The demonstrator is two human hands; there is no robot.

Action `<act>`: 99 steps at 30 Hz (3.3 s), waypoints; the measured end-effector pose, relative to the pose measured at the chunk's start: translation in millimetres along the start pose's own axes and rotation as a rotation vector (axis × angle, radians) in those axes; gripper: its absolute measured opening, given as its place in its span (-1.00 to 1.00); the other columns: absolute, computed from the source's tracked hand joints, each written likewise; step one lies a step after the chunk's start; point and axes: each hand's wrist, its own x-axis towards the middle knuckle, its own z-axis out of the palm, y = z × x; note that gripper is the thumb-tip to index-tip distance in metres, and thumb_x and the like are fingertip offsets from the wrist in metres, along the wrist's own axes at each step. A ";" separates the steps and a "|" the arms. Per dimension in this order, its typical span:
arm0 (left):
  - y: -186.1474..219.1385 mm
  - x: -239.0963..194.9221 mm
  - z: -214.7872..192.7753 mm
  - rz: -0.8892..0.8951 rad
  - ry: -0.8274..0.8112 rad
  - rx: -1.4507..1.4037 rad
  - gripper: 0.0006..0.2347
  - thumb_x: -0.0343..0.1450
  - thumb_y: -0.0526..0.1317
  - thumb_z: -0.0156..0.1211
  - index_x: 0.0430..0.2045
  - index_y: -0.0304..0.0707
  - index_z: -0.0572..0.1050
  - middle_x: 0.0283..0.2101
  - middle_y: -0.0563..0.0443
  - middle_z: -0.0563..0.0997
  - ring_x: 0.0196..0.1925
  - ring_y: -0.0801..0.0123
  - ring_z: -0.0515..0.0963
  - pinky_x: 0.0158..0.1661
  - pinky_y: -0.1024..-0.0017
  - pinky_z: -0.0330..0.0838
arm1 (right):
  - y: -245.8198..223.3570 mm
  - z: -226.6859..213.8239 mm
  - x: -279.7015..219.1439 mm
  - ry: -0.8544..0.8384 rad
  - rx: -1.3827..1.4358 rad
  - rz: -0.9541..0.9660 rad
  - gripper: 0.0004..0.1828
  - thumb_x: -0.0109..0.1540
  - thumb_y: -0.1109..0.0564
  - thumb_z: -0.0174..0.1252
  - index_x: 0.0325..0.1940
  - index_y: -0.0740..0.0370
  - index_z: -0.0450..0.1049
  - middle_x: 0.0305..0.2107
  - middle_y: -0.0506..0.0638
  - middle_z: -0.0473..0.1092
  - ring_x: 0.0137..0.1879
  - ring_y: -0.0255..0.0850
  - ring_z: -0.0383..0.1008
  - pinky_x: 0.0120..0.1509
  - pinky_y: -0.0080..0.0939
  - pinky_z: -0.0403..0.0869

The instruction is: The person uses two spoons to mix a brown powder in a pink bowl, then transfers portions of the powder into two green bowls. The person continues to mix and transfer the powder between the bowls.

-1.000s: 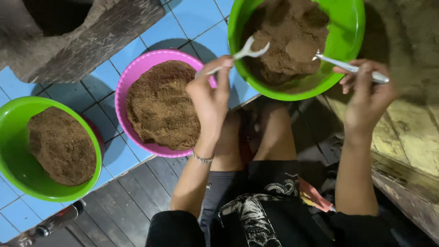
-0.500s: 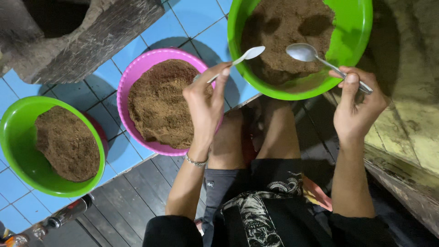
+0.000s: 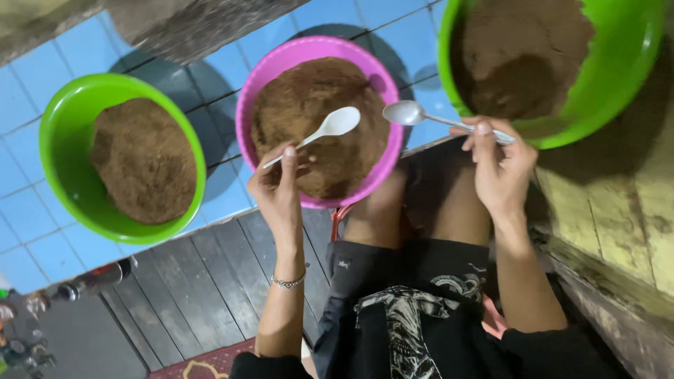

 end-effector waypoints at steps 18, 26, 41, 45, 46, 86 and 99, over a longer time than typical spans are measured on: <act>-52.7 24.8 -67.2 0.051 0.096 0.325 -0.86 0.53 -0.28 0.14 -0.25 -0.34 0.63 -0.53 -0.16 0.67 -0.52 0.26 0.66 -0.60 0.45 0.54 | -12.1 97.1 32.1 -0.311 -0.062 0.075 -0.78 0.46 0.28 0.03 0.07 0.34 0.58 -0.25 0.24 0.57 -0.42 -0.17 0.50 -0.48 -0.25 0.49; -53.1 30.4 -58.6 -0.086 0.115 0.136 -0.86 0.52 -0.29 0.13 -0.26 -0.36 0.63 -0.42 -0.22 0.71 -0.48 0.31 0.70 -0.47 0.47 0.50 | 12.3 107.8 30.1 -0.349 0.196 0.286 -0.76 0.49 0.20 0.00 0.08 0.40 0.53 -0.30 0.27 0.52 -0.48 -0.29 0.45 -0.57 -0.44 0.45; -58.6 20.6 -70.8 -0.185 0.185 -0.233 -0.81 0.49 -0.26 0.20 -0.21 -0.51 0.58 -0.27 -0.38 0.69 -0.38 0.18 0.72 -0.54 0.43 0.63 | 4.0 70.9 32.7 -0.198 0.283 0.376 -0.69 0.51 0.05 0.02 0.07 0.38 0.49 -0.22 0.31 0.52 -0.37 -0.35 0.42 -0.50 -0.51 0.40; -62.1 20.3 -71.2 -0.194 0.188 -0.235 -0.82 0.49 -0.27 0.21 -0.22 -0.51 0.58 -0.27 -0.38 0.68 -0.38 0.19 0.70 -0.53 0.44 0.62 | -1.6 69.5 32.9 -0.218 0.295 0.357 -0.69 0.51 0.07 0.01 0.06 0.41 0.48 -0.22 0.35 0.52 -0.37 -0.34 0.41 -0.49 -0.50 0.40; -61.1 19.7 -70.4 -0.193 0.186 -0.234 -0.82 0.49 -0.27 0.21 -0.22 -0.51 0.58 -0.27 -0.38 0.68 -0.38 0.19 0.70 -0.53 0.44 0.62 | -1.4 68.8 32.3 -0.216 0.296 0.357 -0.69 0.51 0.07 0.01 0.06 0.41 0.48 -0.22 0.35 0.52 -0.37 -0.34 0.41 -0.49 -0.50 0.40; -17.8 19.8 227.5 0.626 -0.392 0.391 -0.87 0.50 -0.29 0.16 -0.14 -0.19 0.61 -0.04 0.04 0.71 0.08 0.19 0.70 0.48 -0.25 -0.28 | 66.7 -116.0 47.1 0.356 -0.774 -0.165 -0.79 0.54 0.15 0.18 0.17 0.20 0.67 -0.17 0.03 0.48 0.06 -0.10 0.41 0.13 0.01 0.28; -5.8 12.1 125.6 0.378 -0.060 0.159 -0.82 0.51 -0.19 0.17 -0.09 -0.24 0.59 -0.22 -0.16 0.74 0.00 0.04 0.75 0.33 0.01 0.45 | -19.5 -50.3 39.3 0.218 -0.143 -0.103 -0.70 0.52 0.25 -0.09 0.06 0.53 0.51 -0.13 0.29 0.55 -0.12 -0.03 0.59 0.00 -0.16 0.51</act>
